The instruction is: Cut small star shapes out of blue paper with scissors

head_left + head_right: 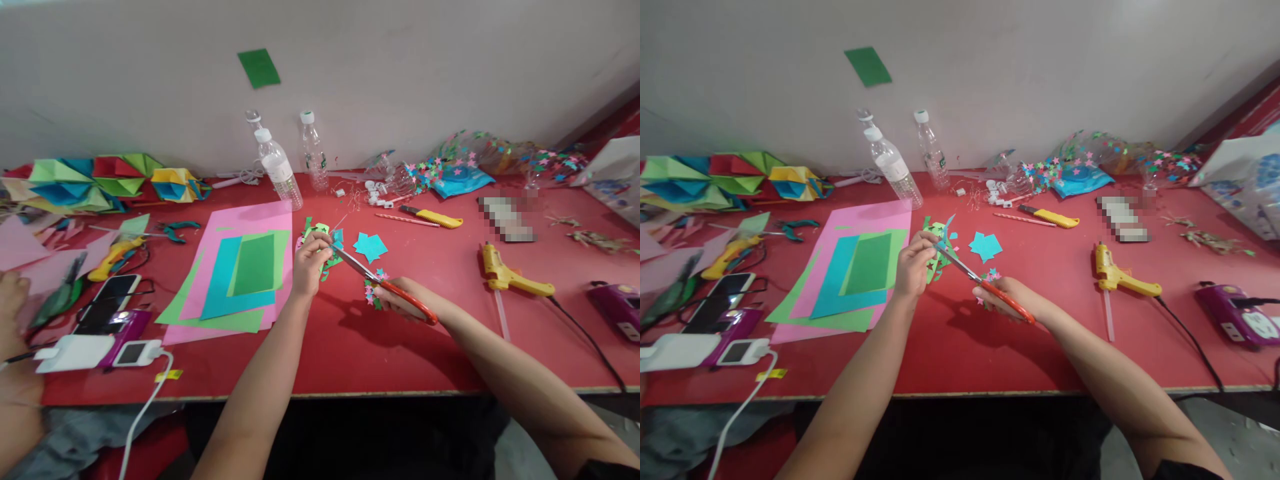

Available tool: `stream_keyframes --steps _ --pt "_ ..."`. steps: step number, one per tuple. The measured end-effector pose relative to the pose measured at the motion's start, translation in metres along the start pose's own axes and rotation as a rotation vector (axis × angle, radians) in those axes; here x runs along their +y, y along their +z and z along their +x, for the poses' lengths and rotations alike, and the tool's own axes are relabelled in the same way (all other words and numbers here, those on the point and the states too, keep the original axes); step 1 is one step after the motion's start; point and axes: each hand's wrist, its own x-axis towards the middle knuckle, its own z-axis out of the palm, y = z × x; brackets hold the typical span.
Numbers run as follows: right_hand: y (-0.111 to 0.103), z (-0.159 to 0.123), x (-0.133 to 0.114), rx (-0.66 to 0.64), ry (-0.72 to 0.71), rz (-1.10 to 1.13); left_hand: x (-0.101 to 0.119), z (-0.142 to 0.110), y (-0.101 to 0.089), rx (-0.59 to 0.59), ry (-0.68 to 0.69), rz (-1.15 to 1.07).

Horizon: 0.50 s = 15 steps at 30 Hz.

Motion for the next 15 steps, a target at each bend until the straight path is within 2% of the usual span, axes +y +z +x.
stream_keyframes --steps 15 --pt "0.0074 0.0011 -0.0035 0.028 0.017 0.039 -0.0061 -0.0009 0.0027 0.038 0.004 -0.023"
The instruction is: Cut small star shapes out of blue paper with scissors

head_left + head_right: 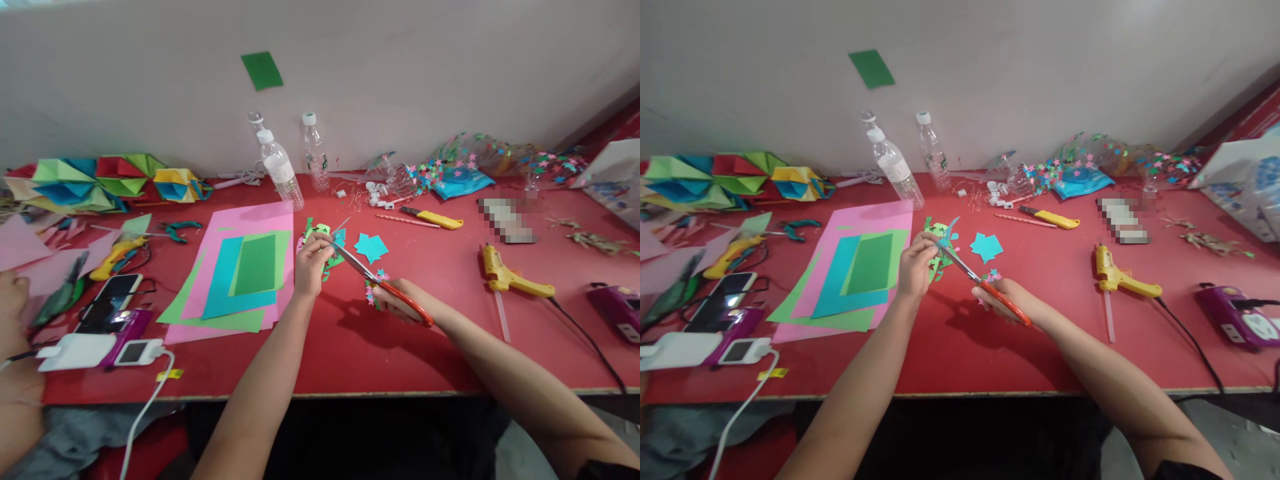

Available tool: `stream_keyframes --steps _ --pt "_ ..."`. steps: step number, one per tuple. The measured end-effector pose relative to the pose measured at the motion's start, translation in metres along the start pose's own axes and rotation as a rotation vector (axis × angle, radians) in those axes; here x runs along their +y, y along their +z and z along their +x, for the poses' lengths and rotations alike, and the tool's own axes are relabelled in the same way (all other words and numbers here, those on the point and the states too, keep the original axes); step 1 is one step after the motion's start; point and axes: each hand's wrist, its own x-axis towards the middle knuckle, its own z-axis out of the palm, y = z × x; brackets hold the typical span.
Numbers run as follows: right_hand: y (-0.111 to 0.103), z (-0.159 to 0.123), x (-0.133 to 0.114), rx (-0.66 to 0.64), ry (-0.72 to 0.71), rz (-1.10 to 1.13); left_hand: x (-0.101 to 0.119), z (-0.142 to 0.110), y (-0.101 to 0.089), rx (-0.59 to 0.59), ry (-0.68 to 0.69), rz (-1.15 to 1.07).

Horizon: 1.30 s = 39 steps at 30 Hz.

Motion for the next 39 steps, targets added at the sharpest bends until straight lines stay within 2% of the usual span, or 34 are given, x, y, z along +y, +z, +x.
stream_keyframes --steps 8,13,18,25,39 --pt "0.009 0.004 0.005 -0.008 0.010 0.097 -0.010 -0.005 0.011 0.081 0.027 0.029" --pt "0.013 0.004 0.002 0.012 0.001 0.099 -0.011 -0.010 0.015 0.095 -0.002 0.005" --pt "0.016 0.002 -0.001 0.017 -0.030 0.075 -0.010 -0.012 0.014 0.138 0.005 0.080" --pt "0.019 0.007 0.005 0.022 0.028 0.130 -0.005 -0.012 0.017 0.062 0.052 0.063" --pt "0.018 0.007 0.005 0.054 0.029 0.109 -0.006 -0.007 0.009 0.021 0.076 0.053"
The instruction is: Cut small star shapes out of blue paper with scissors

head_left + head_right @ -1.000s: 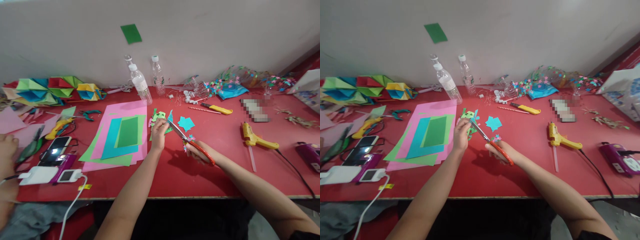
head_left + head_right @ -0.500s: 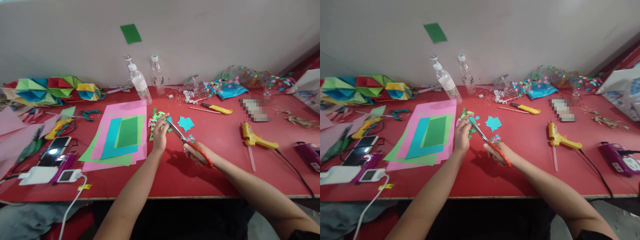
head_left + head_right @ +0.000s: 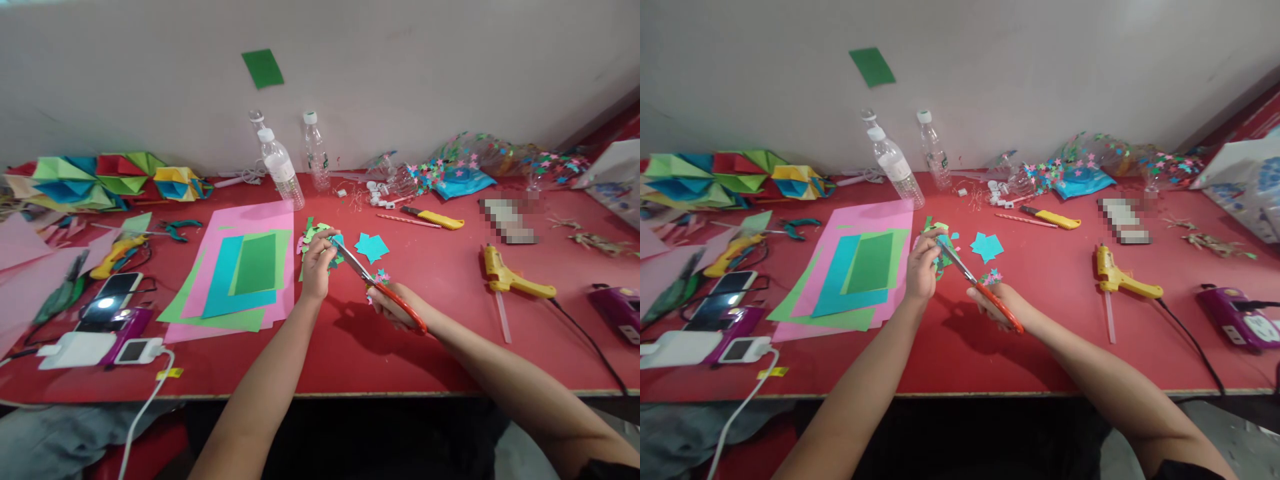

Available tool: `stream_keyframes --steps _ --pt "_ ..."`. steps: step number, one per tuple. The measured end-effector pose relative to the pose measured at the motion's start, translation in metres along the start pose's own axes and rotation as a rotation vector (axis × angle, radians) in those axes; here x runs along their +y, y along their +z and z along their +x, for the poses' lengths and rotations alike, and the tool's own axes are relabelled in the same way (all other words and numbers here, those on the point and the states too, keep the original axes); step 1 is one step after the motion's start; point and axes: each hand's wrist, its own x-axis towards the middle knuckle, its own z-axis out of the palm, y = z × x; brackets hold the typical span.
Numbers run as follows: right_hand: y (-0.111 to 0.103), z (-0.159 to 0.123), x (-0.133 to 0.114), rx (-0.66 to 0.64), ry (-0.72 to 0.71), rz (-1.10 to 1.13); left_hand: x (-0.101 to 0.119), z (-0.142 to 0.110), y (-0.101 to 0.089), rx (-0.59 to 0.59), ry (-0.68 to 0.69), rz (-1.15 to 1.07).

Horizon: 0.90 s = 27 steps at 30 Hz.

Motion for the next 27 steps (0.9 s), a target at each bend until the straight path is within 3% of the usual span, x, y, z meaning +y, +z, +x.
stream_keyframes --steps 11,16,22,27 --pt "-0.0006 -0.0009 -0.0039 0.024 0.046 -0.007 0.0031 0.0011 -0.0020 -0.033 -0.082 -0.077" --pt "-0.0007 -0.0001 -0.0037 0.024 0.037 0.003 0.0046 0.0031 -0.0046 -0.060 -0.058 -0.081" --pt "-0.0005 0.0017 -0.0023 0.033 0.038 0.019 0.0032 0.0039 -0.0040 -0.028 -0.084 -0.082" --pt "-0.0041 0.0047 -0.0010 0.087 -0.095 0.107 -0.0011 0.0022 -0.0015 -0.039 -0.206 -0.165"
